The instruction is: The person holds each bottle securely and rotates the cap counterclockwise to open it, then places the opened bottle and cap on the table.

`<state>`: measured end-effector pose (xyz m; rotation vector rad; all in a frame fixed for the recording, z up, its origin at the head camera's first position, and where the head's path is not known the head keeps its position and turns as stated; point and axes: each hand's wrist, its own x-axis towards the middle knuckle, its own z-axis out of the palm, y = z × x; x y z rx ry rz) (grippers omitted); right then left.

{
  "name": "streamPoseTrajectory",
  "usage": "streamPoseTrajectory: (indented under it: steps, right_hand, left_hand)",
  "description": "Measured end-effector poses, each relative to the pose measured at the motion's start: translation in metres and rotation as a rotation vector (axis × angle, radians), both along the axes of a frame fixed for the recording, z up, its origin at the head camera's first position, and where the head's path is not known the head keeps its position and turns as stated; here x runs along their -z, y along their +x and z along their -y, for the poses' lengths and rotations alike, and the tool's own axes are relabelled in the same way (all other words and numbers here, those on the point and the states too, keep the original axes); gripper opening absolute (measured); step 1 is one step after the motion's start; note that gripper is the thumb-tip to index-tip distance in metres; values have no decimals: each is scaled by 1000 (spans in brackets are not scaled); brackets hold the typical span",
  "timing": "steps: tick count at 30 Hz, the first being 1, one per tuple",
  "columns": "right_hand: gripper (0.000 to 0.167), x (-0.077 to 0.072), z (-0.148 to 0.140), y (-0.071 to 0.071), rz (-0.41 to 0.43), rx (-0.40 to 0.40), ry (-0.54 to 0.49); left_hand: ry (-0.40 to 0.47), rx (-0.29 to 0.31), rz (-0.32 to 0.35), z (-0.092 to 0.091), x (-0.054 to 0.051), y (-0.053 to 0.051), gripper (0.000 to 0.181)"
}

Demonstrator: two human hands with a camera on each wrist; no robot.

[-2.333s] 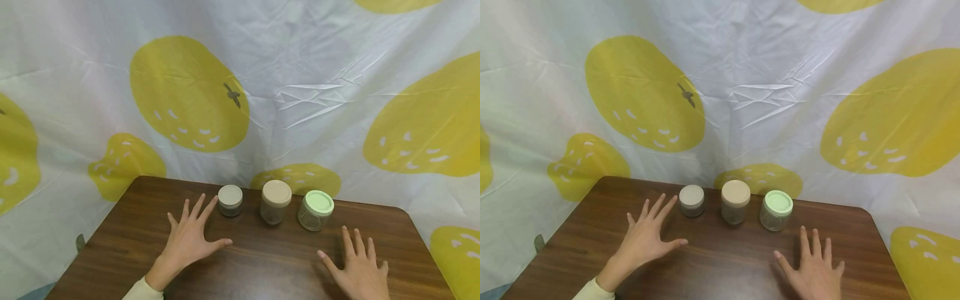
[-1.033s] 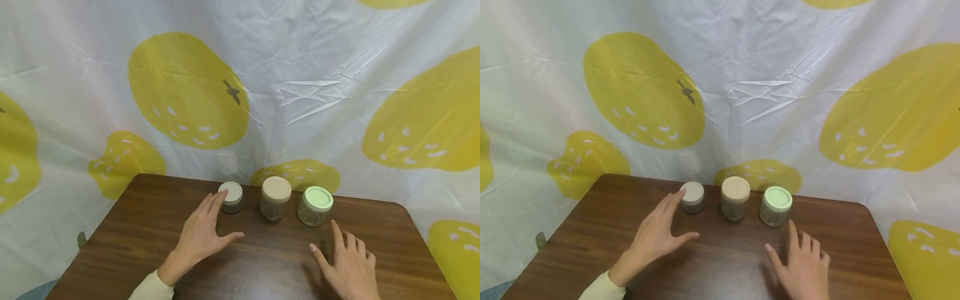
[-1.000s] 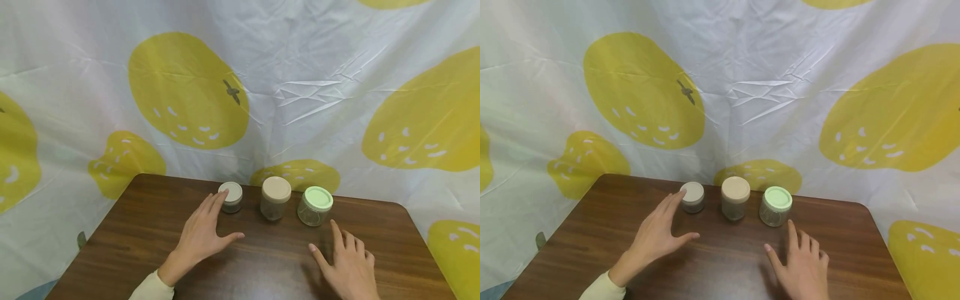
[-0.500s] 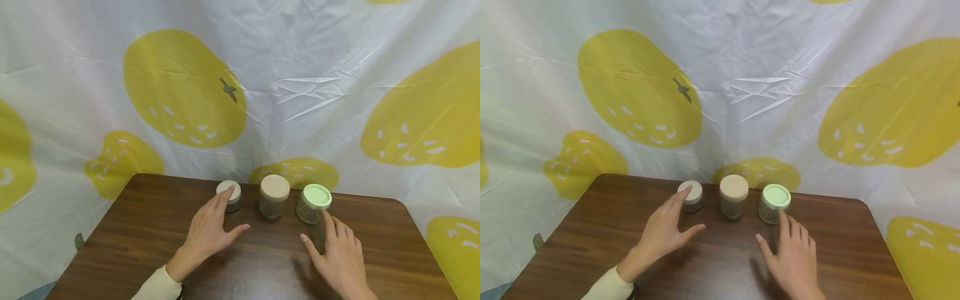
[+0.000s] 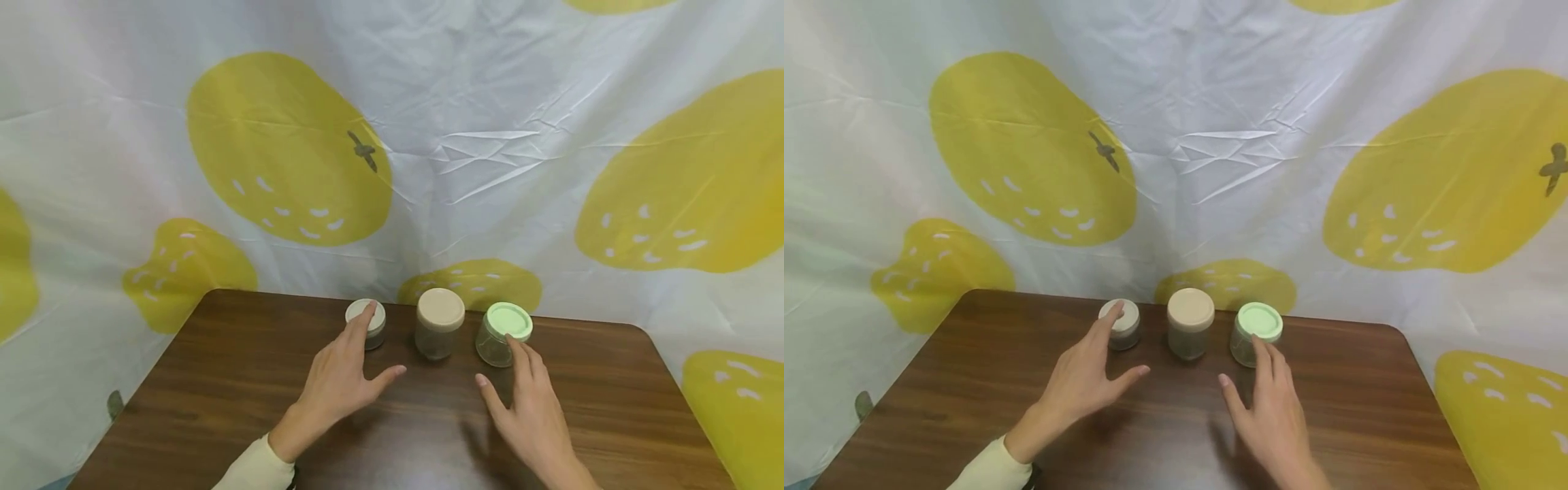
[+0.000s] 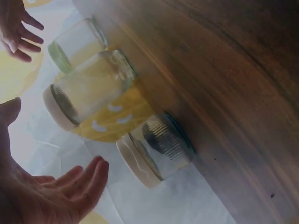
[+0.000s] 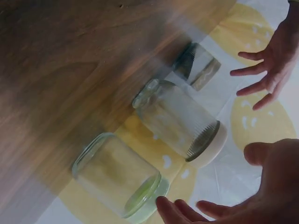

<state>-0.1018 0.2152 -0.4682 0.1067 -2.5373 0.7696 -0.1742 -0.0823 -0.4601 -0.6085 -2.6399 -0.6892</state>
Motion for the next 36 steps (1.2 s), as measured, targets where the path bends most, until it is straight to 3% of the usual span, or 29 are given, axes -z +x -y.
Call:
streamPoseTrajectory:
  steps: [6, 11, 17, 25, 31, 36]
  right_hand:
    - [76, 0, 7, -7, -113, -11, -90]
    - [85, 0, 13, -15, -158, -25, -115]
    - [105, 2, 20, -25, -121, -47, -130]
    - [99, 2, 30, -35, -85, -94, -178]
    - [97, 1, 37, -45, -37, -126, -211]
    - [90, 1, 41, -50, 7, -121, -238]
  left_hand:
    - [78, 48, 95, -8, -7, 4, 123]
    - [128, 90, 153, -13, -9, 4, 123]
    - [184, 130, 228, -19, -7, -4, 123]
    - [300, 169, 294, -25, -2, -17, 130]
    - [474, 203, 414, -32, 3, -29, 121]
    - [522, 220, 472, -39, 10, -35, 116]
